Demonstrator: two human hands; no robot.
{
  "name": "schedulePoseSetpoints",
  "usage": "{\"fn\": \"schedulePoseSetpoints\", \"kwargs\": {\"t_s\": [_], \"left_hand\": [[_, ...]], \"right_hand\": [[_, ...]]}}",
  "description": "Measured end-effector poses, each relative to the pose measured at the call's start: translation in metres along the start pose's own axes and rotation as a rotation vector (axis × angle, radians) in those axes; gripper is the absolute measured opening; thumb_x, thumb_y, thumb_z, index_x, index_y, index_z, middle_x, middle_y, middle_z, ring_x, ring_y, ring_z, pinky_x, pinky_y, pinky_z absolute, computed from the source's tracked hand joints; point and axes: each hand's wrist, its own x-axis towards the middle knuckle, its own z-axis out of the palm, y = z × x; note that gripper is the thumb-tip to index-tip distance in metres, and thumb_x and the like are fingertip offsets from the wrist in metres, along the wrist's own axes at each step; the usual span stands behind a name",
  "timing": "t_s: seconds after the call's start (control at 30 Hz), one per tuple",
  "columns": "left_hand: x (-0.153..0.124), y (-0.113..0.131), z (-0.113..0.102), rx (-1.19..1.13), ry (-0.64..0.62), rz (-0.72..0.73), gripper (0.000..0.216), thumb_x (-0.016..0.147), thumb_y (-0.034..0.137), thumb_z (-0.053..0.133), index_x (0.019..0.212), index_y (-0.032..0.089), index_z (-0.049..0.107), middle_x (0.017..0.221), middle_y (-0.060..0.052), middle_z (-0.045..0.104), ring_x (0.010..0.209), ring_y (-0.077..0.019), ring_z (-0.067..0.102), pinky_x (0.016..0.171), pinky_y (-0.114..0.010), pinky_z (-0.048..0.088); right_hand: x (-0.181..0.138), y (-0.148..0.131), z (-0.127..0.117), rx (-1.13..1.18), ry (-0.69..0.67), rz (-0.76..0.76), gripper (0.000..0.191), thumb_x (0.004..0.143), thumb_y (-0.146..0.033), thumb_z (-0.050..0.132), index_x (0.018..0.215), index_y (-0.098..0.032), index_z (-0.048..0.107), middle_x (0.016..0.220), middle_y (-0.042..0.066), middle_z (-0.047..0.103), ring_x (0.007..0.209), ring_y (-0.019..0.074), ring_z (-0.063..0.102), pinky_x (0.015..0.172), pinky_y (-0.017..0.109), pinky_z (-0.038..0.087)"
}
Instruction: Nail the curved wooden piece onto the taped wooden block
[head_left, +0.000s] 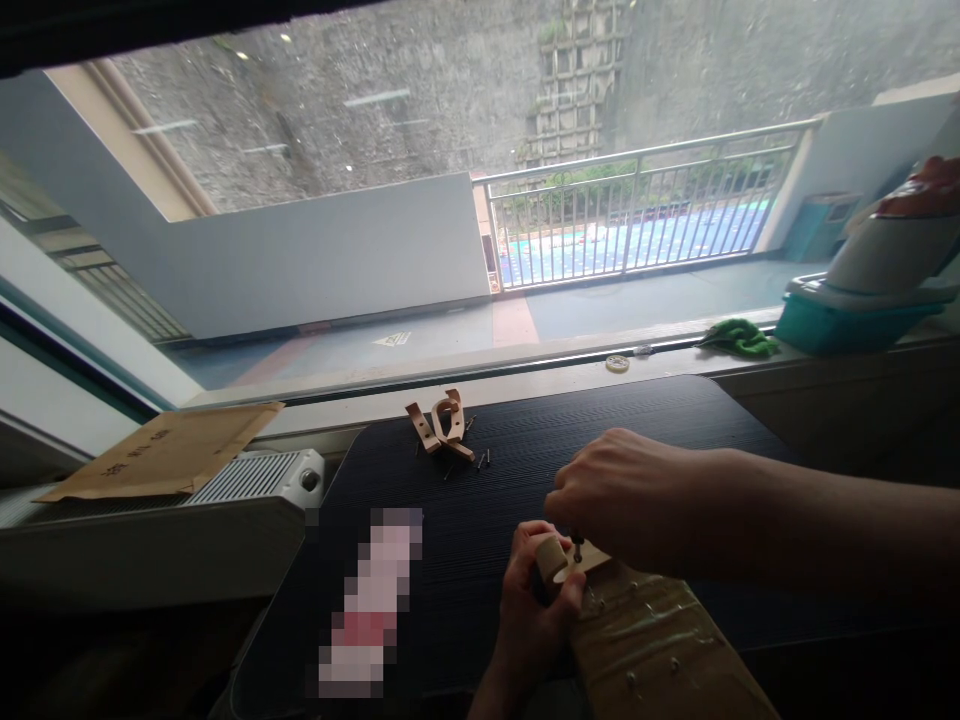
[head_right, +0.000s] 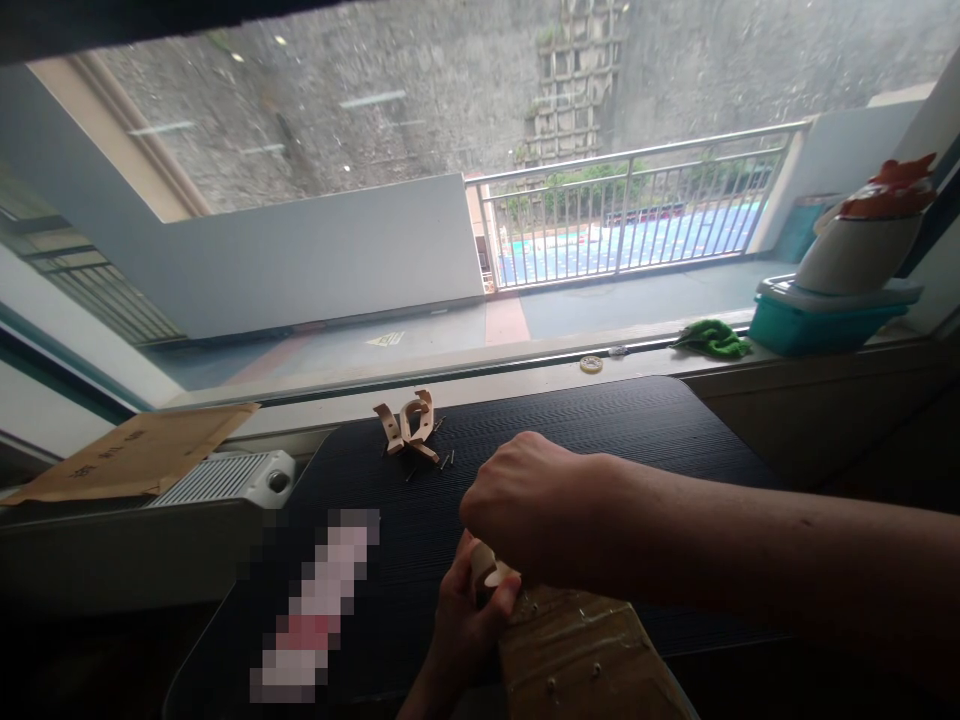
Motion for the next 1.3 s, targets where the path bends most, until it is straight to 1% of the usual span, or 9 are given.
{"fn": "schedulePoseSetpoints", "kwargs": {"t_s": [0.17, 0.33, 0.5, 0.6, 0.77, 0.83, 1.07, 1.17, 1.3], "left_hand": [[0.0, -0.001, 0.0, 0.018, 0.013, 0.03, 0.015, 0.073, 0.019, 0.059, 0.088, 0.017, 0.058, 0.102, -0.007, 0.049, 0.094, -0.0214, 0.054, 0.079, -0.03, 0.047], [0.0, 0.0, -0.001, 0.015, -0.004, 0.015, 0.018, 0.073, 0.019, 0.059, 0.091, 0.017, 0.059, 0.103, -0.007, 0.05, 0.094, -0.0218, 0.054, 0.077, -0.03, 0.047], [0.0, -0.003, -0.001, 0.027, -0.01, 0.004, 0.017, 0.074, 0.02, 0.058, 0.09, 0.017, 0.058, 0.102, -0.008, 0.051, 0.093, -0.0212, 0.054, 0.077, -0.03, 0.047], [-0.001, -0.004, 0.0, 0.02, -0.004, -0.014, 0.017, 0.074, 0.021, 0.059, 0.091, 0.017, 0.058, 0.101, -0.007, 0.052, 0.089, -0.0196, 0.055, 0.075, -0.029, 0.047], [-0.002, -0.004, 0.0, 0.013, 0.001, 0.009, 0.016, 0.074, 0.021, 0.059, 0.09, 0.017, 0.058, 0.102, -0.007, 0.05, 0.093, -0.0211, 0.054, 0.079, -0.03, 0.046], [-0.002, -0.003, 0.0, 0.006, 0.015, 0.023, 0.017, 0.073, 0.021, 0.06, 0.09, 0.018, 0.058, 0.103, -0.007, 0.049, 0.094, -0.0215, 0.054, 0.08, -0.031, 0.046], [0.0, 0.005, -0.001, 0.015, 0.003, 0.036, 0.016, 0.073, 0.021, 0.059, 0.089, 0.017, 0.059, 0.101, -0.008, 0.05, 0.092, -0.0217, 0.055, 0.079, -0.031, 0.047], [-0.001, 0.005, -0.001, 0.021, 0.015, 0.015, 0.016, 0.073, 0.022, 0.06, 0.088, 0.016, 0.059, 0.102, -0.008, 0.051, 0.091, -0.0216, 0.055, 0.078, -0.031, 0.047], [-0.001, 0.0, 0.0, 0.02, 0.015, -0.004, 0.016, 0.073, 0.021, 0.059, 0.089, 0.017, 0.059, 0.101, -0.007, 0.053, 0.089, -0.0199, 0.055, 0.077, -0.03, 0.047]], "right_hand": [[-0.004, 0.003, 0.002, 0.022, 0.004, 0.053, 0.003, 0.074, -0.016, 0.059, 0.076, -0.014, 0.06, 0.068, 0.003, 0.062, 0.062, 0.0161, 0.059, 0.045, 0.026, 0.022], [-0.006, 0.002, 0.0, 0.016, 0.002, 0.09, 0.005, 0.076, -0.018, 0.058, 0.076, -0.014, 0.061, 0.067, 0.004, 0.063, 0.06, 0.016, 0.058, 0.044, 0.026, 0.021], [-0.008, 0.0, -0.004, -0.007, 0.061, 0.022, 0.007, 0.072, -0.013, 0.06, 0.077, -0.017, 0.061, 0.072, 0.001, 0.064, 0.057, 0.0129, 0.054, 0.044, 0.025, 0.021], [-0.008, -0.001, -0.004, 0.012, 0.055, -0.019, 0.006, 0.069, -0.013, 0.062, 0.075, -0.017, 0.061, 0.075, 0.002, 0.064, 0.057, 0.0126, 0.053, 0.044, 0.024, 0.021], [-0.007, 0.003, -0.001, 0.038, 0.04, 0.032, 0.006, 0.073, -0.011, 0.059, 0.077, -0.015, 0.06, 0.075, 0.003, 0.063, 0.064, 0.014, 0.056, 0.048, 0.024, 0.025], [-0.008, 0.005, 0.002, 0.037, 0.058, 0.043, 0.003, 0.075, -0.013, 0.057, 0.075, -0.015, 0.059, 0.071, 0.003, 0.062, 0.061, 0.0139, 0.055, 0.047, 0.025, 0.024], [-0.009, 0.006, 0.005, 0.02, 0.097, 0.063, 0.011, 0.08, -0.019, 0.052, 0.073, -0.014, 0.059, 0.063, 0.002, 0.06, 0.053, 0.0134, 0.053, 0.044, 0.026, 0.02], [-0.011, 0.004, 0.002, 0.016, 0.101, 0.066, 0.007, 0.078, -0.018, 0.054, 0.076, -0.016, 0.061, 0.066, 0.002, 0.061, 0.057, 0.0146, 0.055, 0.045, 0.025, 0.022], [-0.012, 0.002, 0.001, 0.038, 0.106, -0.017, 0.009, 0.072, -0.012, 0.058, 0.077, -0.018, 0.061, 0.074, 0.0, 0.063, 0.062, 0.0132, 0.056, 0.046, 0.024, 0.024]]}}
